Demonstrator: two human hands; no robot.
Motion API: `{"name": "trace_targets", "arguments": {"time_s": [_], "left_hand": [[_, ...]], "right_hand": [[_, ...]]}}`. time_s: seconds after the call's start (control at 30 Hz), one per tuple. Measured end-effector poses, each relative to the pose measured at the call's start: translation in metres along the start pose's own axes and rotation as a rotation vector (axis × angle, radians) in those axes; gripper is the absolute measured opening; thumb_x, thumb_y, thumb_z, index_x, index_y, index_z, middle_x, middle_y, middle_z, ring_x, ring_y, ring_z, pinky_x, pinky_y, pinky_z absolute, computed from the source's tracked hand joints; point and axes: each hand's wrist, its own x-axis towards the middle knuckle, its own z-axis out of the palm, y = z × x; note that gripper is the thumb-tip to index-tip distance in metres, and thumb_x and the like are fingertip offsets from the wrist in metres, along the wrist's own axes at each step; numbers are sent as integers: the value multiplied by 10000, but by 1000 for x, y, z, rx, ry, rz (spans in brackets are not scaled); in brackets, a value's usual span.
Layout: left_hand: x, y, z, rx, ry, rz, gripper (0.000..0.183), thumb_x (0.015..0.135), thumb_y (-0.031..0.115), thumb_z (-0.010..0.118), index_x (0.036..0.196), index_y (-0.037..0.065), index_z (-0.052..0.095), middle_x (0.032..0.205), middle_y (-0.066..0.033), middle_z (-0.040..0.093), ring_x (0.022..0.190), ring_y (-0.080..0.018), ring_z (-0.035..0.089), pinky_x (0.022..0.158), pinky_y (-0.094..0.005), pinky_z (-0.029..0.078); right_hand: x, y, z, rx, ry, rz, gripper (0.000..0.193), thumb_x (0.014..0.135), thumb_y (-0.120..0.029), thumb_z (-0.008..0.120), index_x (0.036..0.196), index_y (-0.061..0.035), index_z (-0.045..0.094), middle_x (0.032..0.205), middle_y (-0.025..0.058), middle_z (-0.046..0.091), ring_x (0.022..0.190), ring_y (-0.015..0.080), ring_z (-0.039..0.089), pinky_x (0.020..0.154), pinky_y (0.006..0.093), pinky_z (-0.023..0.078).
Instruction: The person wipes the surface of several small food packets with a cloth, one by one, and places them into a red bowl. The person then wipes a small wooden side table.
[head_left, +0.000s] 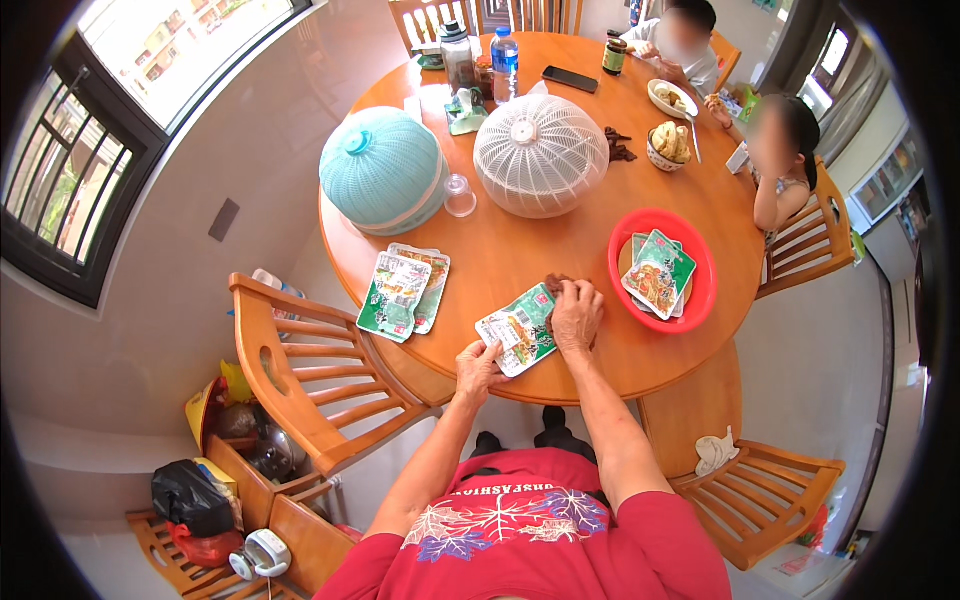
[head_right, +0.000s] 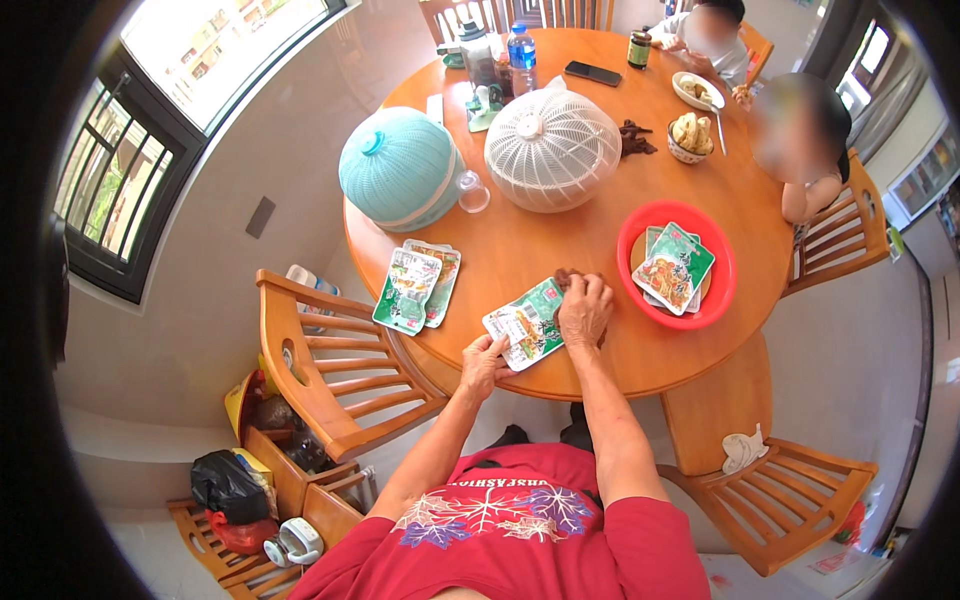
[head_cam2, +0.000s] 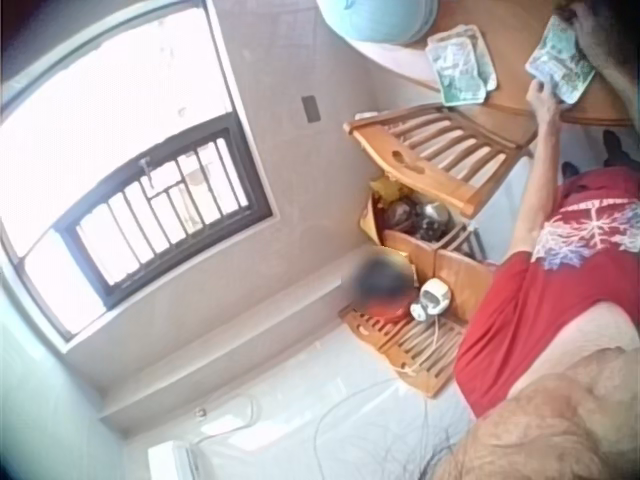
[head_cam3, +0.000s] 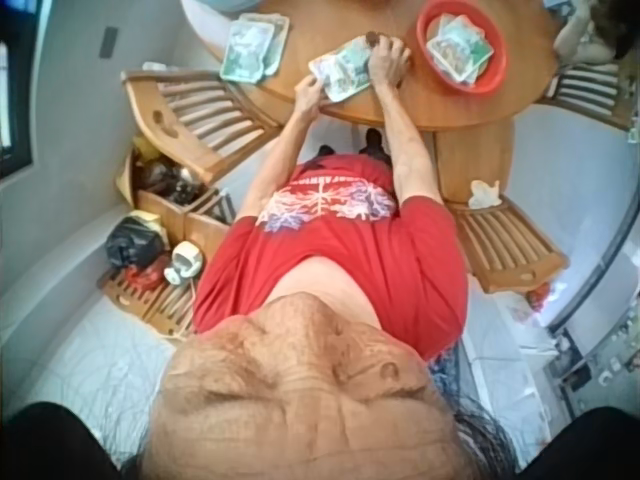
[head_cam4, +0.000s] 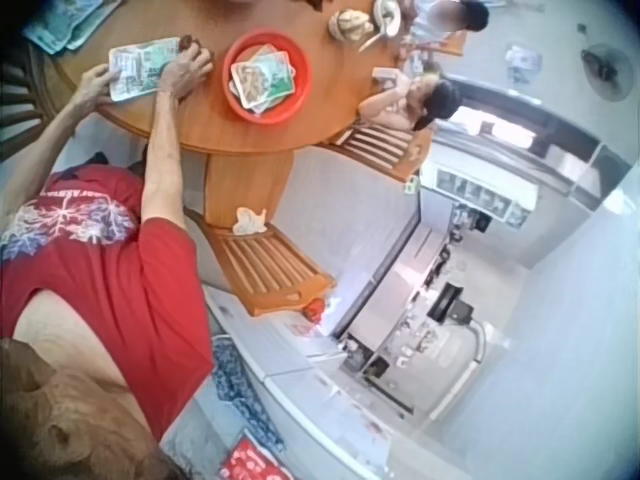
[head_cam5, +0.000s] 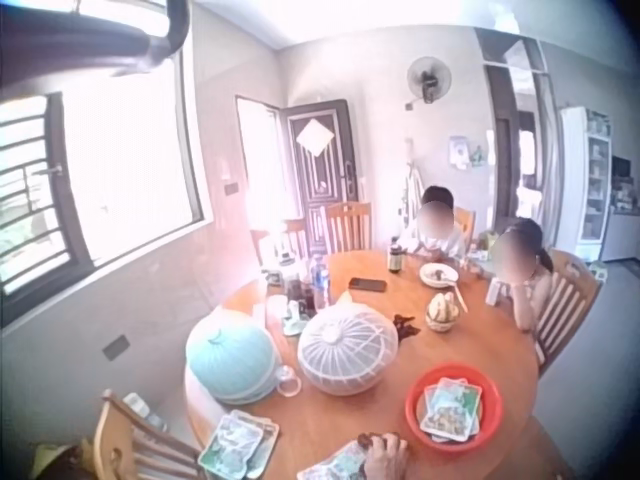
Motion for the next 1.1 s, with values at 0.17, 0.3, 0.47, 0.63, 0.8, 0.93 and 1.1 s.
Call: {"name": "trace_targets", "arguments": {"time_s": [0.17,0.3,0.47,0.63,0.8,0.93,1.1], "left_hand": [[-4,4,0,-53,-48,-25,329,959,298,528,1136,23,563,950,-90,684,772,-212,704,530,-304,585],[5,-4,-11,-83,-97,-27,361,968,355,504,1150,46,544,1001,-112,673,809,-238,697,602,-356,595],[17,-11,-19,-110,-98,-32,389,960,418,507,976,52,638,894,-46,655,730,-120,618,623,-273,498],[33,-14,-23,-284,-64,-70,471,950,510,493,973,59,628,866,-42,644,757,-139,620,592,-286,500],[2,13,-3,-96,-50,-136,513,921,534,525,1137,69,539,916,-101,659,788,-216,673,622,-354,580],[-1,15,-4,-100,-108,-111,395,929,408,566,1117,61,559,965,-114,665,788,-238,682,578,-356,584],[1,10,-6,-17,-113,-61,285,918,248,607,1114,47,557,972,-119,676,792,-271,699,585,-383,601]], "right_hand": [[-13,-20,6,268,-97,-32,190,810,-126,629,995,-81,630,1072,115,555,1013,352,502,841,453,437],[-34,-56,-16,204,-194,-209,255,801,-110,594,1049,-72,643,1080,102,564,1013,328,493,903,433,405],[-74,-66,-33,367,-203,-509,263,786,-70,582,1042,-44,633,1071,94,601,1016,313,537,967,407,406],[-68,-42,-38,806,-688,-387,205,821,-47,541,992,-39,654,982,106,624,948,280,580,910,385,424],[-60,-62,-21,324,-285,-408,220,823,-149,556,1024,-94,625,1102,79,567,1055,271,502,912,399,397],[-75,-48,-44,390,-221,-491,331,799,-92,576,1130,-75,586,1180,106,522,1074,337,477,910,432,439],[-75,7,-66,290,-225,-358,337,804,-92,578,1141,-80,590,1169,107,529,1051,341,494,902,417,451]]}}
